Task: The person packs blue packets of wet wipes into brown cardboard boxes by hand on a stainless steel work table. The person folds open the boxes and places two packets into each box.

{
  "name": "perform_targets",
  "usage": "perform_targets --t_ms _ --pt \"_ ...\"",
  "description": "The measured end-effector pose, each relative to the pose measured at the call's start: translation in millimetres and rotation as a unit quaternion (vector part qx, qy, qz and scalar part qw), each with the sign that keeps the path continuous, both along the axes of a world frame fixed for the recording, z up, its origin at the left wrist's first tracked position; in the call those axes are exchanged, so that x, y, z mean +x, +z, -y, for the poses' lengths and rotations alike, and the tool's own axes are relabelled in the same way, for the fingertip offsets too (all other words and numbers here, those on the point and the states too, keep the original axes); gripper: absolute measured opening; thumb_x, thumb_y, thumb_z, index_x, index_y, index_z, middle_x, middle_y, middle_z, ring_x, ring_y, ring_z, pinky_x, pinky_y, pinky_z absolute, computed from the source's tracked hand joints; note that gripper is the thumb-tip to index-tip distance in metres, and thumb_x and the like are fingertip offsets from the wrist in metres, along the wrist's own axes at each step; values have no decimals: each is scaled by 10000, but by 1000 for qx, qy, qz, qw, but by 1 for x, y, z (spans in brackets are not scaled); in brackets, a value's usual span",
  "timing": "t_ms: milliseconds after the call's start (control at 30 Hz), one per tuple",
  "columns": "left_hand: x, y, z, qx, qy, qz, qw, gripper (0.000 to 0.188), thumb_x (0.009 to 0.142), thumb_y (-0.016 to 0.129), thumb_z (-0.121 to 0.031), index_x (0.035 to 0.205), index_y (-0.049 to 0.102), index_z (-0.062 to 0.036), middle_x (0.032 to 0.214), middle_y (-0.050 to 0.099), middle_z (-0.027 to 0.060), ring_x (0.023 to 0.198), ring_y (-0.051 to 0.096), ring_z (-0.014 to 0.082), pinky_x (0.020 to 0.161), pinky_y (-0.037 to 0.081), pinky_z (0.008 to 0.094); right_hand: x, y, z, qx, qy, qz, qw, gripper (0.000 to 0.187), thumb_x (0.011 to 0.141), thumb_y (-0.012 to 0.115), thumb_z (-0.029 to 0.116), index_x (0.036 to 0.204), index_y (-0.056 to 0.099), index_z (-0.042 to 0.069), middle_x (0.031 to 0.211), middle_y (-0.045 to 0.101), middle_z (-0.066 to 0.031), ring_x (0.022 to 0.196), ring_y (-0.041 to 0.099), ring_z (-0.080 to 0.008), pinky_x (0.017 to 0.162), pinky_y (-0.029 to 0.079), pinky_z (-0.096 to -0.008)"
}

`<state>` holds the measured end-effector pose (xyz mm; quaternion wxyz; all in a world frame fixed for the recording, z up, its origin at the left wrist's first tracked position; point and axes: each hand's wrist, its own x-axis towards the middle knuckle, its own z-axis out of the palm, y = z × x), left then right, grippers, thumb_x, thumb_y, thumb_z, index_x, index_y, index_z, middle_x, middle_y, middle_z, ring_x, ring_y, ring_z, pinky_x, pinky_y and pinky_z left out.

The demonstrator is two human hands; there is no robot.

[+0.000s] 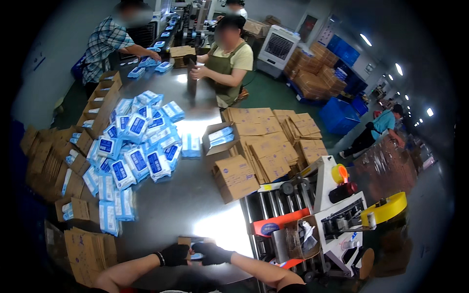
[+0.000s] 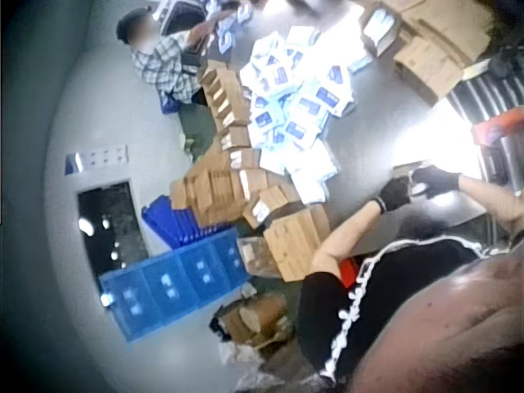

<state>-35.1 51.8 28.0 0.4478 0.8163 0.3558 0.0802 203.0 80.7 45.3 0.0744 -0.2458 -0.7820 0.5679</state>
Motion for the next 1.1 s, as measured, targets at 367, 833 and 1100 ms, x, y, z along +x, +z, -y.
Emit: perform_targets --t_ms 367,833,1100 --pt "9 -76 52 -19 387 84 918 854 569 862 -325 1173 364 16 1026 546 143 987 547 251 869 441 383 -58 67 -15 286 -239 -68 925 391 837 597 224 1170 537 28 1143 546 -206 1002 541 -352 893 415 -414" --pt "-10 -92 32 -275 359 143 880 333 863 607 -279 1071 592 -20 1037 611 72 929 588 170 820 482 310 -67 36 31 352 -248 143 891 500 752 622 442 1057 582 48 1171 546 -160 1133 467 -346 996 248 -606" --pt "-47 -71 21 -667 322 238 628 297 865 605 -254 1066 611 -35 1001 623 60 916 589 162 802 482 307 -52 31 31 325 -248 105 906 607 698 645 475 1063 574 -5 1230 500 -224 1208 395 -409 1035 170 -643"
